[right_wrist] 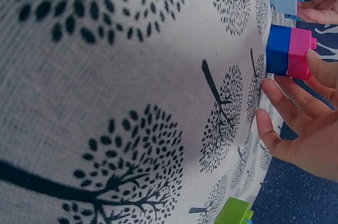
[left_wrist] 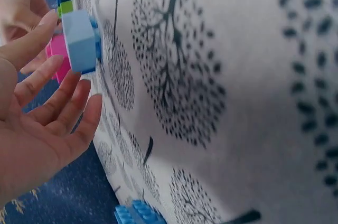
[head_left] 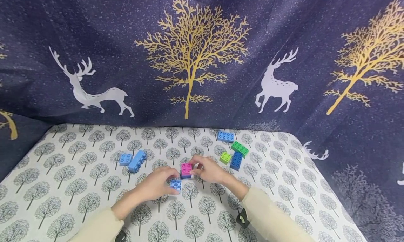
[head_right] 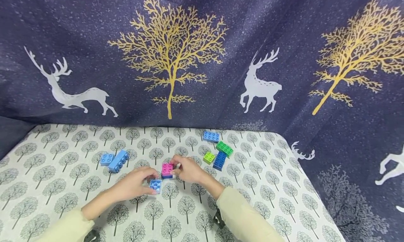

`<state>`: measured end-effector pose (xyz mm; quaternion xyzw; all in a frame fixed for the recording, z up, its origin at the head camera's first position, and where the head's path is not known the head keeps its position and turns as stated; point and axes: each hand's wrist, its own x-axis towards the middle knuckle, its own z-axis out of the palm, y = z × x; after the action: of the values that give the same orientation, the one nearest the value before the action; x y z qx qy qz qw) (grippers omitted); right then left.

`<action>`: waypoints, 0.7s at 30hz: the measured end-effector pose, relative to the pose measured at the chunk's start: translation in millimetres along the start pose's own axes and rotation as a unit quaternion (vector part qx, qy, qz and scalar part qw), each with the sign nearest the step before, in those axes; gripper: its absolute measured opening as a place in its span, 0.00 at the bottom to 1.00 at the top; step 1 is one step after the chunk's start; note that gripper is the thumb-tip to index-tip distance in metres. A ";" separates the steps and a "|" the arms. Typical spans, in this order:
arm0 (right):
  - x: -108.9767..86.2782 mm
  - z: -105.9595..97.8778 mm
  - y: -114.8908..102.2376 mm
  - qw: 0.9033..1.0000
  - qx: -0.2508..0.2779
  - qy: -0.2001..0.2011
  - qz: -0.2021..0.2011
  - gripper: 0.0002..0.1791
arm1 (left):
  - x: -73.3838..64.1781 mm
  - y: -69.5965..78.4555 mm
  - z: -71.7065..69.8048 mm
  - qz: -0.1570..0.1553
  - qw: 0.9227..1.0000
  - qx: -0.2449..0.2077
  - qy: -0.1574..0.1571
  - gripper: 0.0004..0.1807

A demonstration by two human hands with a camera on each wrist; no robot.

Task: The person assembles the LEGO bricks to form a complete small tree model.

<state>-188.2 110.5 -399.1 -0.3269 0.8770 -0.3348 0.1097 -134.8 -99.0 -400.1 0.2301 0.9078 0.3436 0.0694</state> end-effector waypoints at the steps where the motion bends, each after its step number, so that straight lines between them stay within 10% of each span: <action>1: -0.1 0.2 0.3 1.000 0.001 0.000 0.000 0.13 | 0.5 1.6 1.5 -0.001 1.000 0.000 -0.002 0.22; 21: 0.5 -0.1 1.7 1.000 0.000 -0.004 0.006 0.13 | 2.8 1.5 -2.0 0.018 0.999 -0.027 0.021 0.18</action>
<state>-189.5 111.2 -400.1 -0.3235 0.8784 -0.3324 0.1153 -137.3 -97.9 -397.6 0.2369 0.8953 0.3739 0.0504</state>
